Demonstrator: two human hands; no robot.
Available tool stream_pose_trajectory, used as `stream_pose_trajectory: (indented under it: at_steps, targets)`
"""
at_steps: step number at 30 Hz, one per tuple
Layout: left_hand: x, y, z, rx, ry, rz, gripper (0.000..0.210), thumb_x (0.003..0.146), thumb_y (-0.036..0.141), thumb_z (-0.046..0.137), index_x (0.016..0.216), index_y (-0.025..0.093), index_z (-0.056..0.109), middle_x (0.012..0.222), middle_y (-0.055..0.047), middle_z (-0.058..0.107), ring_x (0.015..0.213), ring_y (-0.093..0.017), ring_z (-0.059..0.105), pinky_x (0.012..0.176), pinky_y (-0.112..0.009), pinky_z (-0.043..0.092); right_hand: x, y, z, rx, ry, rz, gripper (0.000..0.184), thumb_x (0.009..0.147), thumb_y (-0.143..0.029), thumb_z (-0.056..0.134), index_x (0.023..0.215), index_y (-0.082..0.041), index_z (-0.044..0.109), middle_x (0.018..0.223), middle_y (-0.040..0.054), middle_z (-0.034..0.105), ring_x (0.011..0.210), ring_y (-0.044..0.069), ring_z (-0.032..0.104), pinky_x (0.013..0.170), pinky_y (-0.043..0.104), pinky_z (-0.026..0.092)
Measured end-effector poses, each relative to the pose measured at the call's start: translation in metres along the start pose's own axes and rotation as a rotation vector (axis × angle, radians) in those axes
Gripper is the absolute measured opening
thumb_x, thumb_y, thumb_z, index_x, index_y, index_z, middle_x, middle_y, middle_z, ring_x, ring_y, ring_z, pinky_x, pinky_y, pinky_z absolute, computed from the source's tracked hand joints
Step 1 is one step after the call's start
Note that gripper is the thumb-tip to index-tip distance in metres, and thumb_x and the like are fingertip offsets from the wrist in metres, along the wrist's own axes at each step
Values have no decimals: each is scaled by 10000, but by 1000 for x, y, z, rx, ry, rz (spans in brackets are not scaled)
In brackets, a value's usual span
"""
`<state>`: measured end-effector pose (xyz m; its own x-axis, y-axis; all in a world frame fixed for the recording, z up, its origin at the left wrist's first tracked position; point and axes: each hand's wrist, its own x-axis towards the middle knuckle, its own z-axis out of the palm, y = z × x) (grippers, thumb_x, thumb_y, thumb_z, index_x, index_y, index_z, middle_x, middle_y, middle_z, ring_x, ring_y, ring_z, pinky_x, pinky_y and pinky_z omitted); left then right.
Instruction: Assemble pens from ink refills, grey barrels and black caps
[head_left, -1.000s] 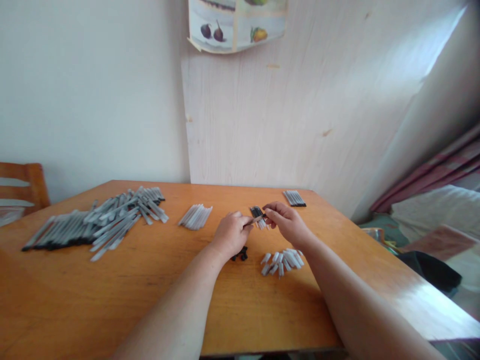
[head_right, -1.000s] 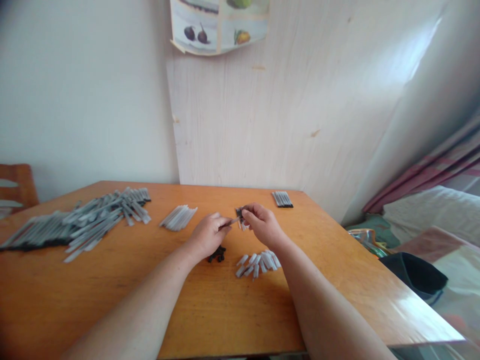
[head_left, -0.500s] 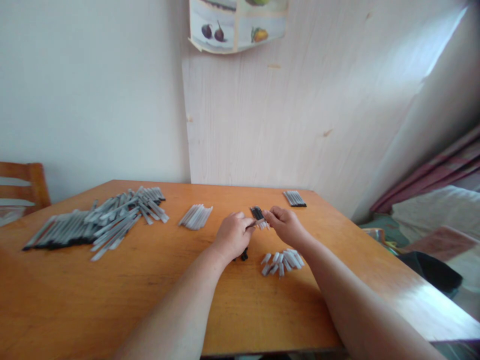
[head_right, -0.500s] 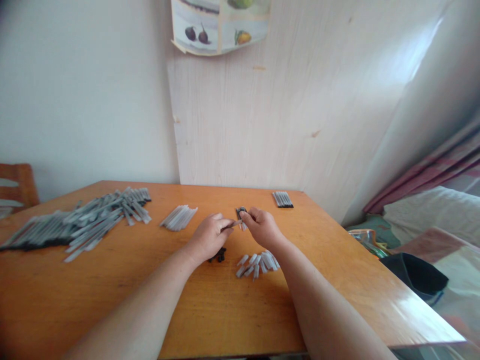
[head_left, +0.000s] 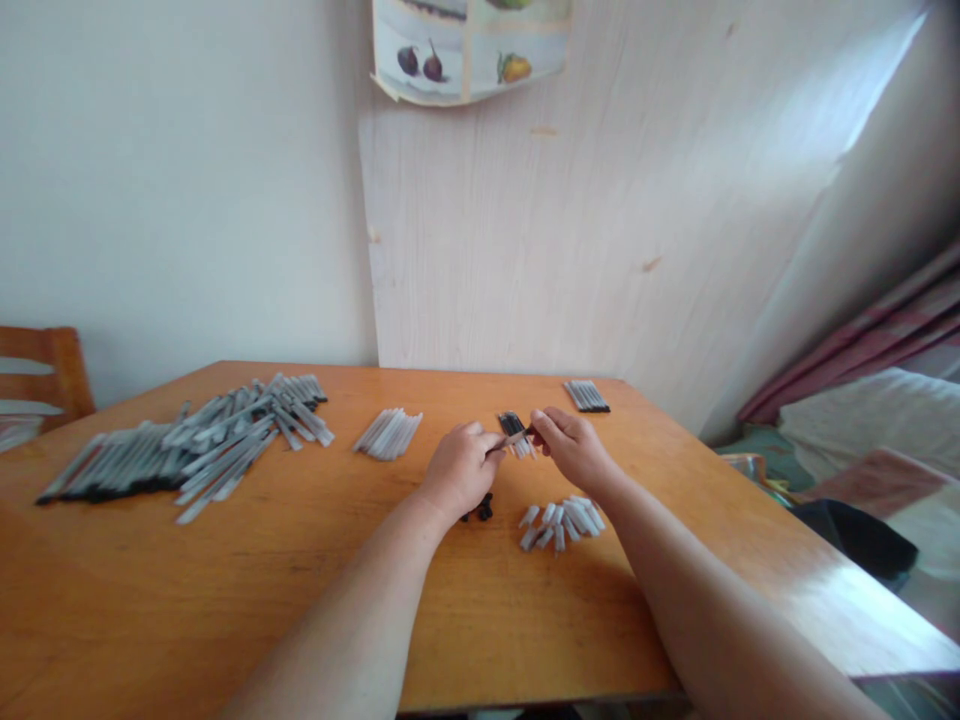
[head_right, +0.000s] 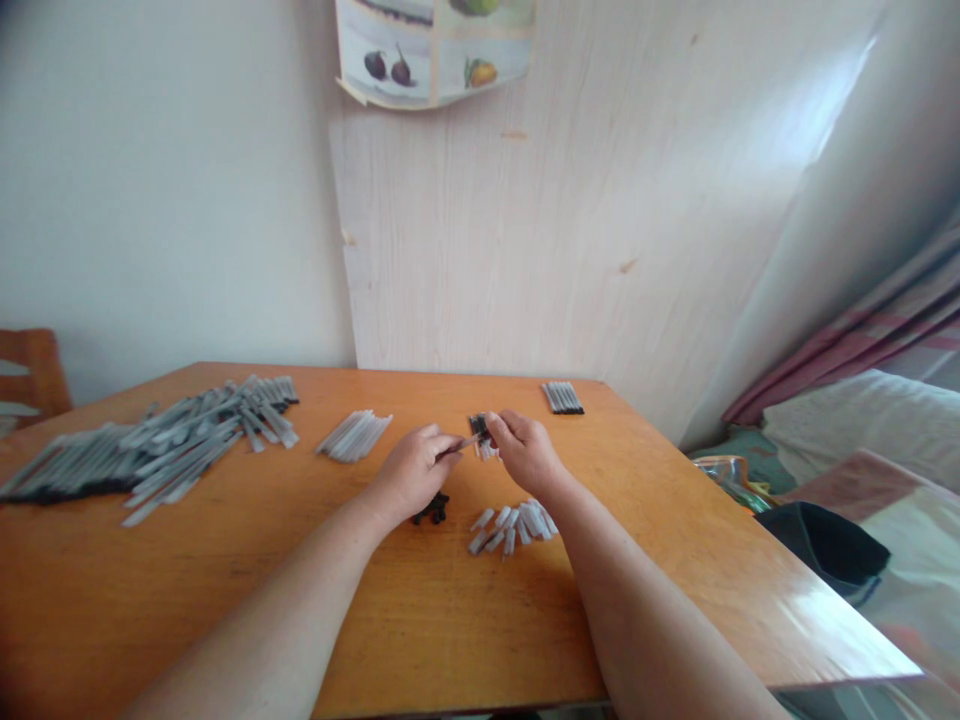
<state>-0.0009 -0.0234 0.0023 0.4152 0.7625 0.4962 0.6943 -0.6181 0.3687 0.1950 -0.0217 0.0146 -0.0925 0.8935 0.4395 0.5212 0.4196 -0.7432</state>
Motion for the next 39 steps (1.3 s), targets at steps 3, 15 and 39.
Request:
stream_pose_trajectory:
  at_steps: [3,15,39]
  targets:
    - [0,-1,0,-3,6,-9,270,891,321,482,1028,245,701,842,-63,594,848,-181,561,726,-277,413,-1,-1,0,14,-35,-25,348,884,-488,453,772,-185,580,644,4,568,584,124,498,545,238,372]
    - [0,2,0,-14,8,-13,258,887,317,488,1013,250,703,826,-53,581,819,-170,559,691,-263,402,1,3,3,-142,-25,-24,484,892,-566,388,617,-191,520,529,-16,473,516,112,433,492,241,300]
    - [2,8,-3,-832,-209,-295,433,855,507,463,906,118,644,737,-41,609,681,-123,525,660,-254,417,-3,-13,-3,580,-112,106,277,799,-429,598,823,-153,597,720,43,629,582,107,523,557,253,405]
